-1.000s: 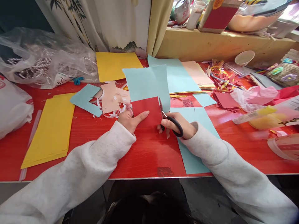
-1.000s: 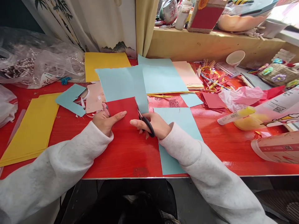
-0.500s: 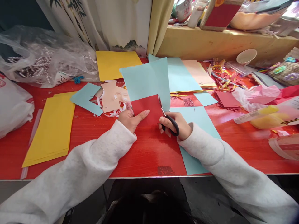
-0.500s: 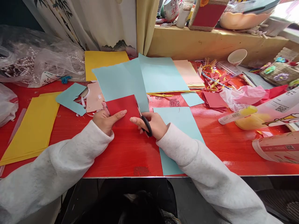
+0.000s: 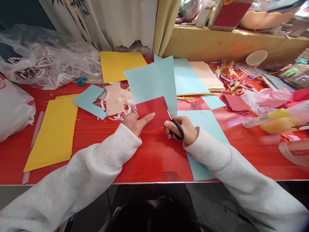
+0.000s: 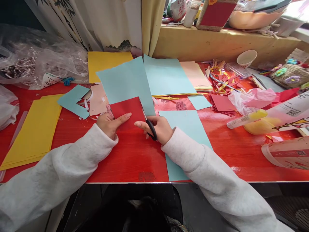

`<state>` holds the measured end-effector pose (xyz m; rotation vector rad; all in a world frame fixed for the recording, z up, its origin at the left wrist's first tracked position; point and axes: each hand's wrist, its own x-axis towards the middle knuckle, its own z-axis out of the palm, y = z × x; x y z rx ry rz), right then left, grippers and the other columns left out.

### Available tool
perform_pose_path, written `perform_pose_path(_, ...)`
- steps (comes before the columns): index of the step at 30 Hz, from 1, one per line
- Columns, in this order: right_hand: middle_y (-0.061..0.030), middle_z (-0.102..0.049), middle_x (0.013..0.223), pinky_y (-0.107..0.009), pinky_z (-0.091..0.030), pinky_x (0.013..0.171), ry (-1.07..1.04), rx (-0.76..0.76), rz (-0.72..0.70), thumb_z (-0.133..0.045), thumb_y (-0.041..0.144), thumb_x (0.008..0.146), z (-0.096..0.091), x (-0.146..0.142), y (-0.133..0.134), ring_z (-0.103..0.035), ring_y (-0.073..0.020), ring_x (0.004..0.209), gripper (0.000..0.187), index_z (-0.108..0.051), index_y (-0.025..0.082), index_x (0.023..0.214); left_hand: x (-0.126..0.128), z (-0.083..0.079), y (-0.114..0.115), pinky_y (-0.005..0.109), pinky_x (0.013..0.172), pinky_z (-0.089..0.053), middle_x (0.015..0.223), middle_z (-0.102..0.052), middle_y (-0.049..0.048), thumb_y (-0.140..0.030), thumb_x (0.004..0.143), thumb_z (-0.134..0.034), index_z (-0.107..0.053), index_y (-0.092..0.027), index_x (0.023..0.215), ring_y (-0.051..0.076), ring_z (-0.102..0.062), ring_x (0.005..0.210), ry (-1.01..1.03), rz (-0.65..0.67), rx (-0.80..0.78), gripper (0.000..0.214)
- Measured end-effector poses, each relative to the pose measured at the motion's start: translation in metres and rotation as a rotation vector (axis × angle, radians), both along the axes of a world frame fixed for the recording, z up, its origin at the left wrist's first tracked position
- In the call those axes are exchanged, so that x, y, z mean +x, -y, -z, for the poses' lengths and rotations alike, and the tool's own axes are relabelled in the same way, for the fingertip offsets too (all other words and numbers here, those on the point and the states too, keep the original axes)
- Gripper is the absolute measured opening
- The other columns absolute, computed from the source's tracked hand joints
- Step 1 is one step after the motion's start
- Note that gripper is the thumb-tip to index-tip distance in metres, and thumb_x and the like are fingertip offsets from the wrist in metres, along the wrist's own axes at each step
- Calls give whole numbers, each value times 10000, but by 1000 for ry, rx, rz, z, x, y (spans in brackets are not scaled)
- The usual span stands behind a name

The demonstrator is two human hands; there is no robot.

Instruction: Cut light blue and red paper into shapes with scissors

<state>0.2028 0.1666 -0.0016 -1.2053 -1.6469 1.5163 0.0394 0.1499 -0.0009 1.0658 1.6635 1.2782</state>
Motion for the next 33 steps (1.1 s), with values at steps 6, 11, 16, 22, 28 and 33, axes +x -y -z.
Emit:
perform_pose_path(6,14,-490,465,-250,-352,409,-14,25,2,-642,619,586,1,-3,0,-481,-105,407,474,-473,179,545,0,3,-1,272,432,-105,477,-112,-54,-435,493,-776,-122,-200,452,40,-122,455,30,-31,23,696)
perform_pose_path(11,30,-471,433,-243,-347,425,-16,59,-10,-634,605,612,1,-2,1,-465,-92,393,472,-460,174,529,0,2,-1,263,423,-110,462,-114,-57,-423,512,-767,-110,-195,449,36,-127,446,7,-18,9,698)
perform_pose_path(16,34,-466,419,-239,-350,432,-25,80,-2,-619,600,635,2,-3,3,-459,-85,382,477,-450,172,509,-1,2,-1,260,419,-110,459,-106,-61,-448,505,-762,-115,-197,448,35,-116,443,15,-19,-9,697)
perform_pose_path(22,41,-460,412,-238,-339,414,-26,96,37,-637,593,616,4,-4,5,-451,-84,362,469,-457,174,510,1,2,-1,253,408,-119,470,-116,-53,-433,492,-770,-110,-195,447,41,-132,453,49,-24,10,703)
perform_pose_path(28,37,-454,401,-236,-337,392,-69,31,64,-650,595,595,-3,-6,6,-430,-76,345,484,-441,175,477,-1,3,-3,255,434,-211,486,-123,-53,-389,517,-768,-111,-207,448,50,-182,460,52,-25,-10,685)
perform_pose_path(33,16,-458,381,-233,-302,380,-75,24,-2,-583,631,643,-4,-1,3,-416,-79,358,512,-452,171,462,0,5,-4,254,482,-335,478,-213,-37,-354,484,-784,-141,-213,442,118,-420,581,116,-51,65,660)
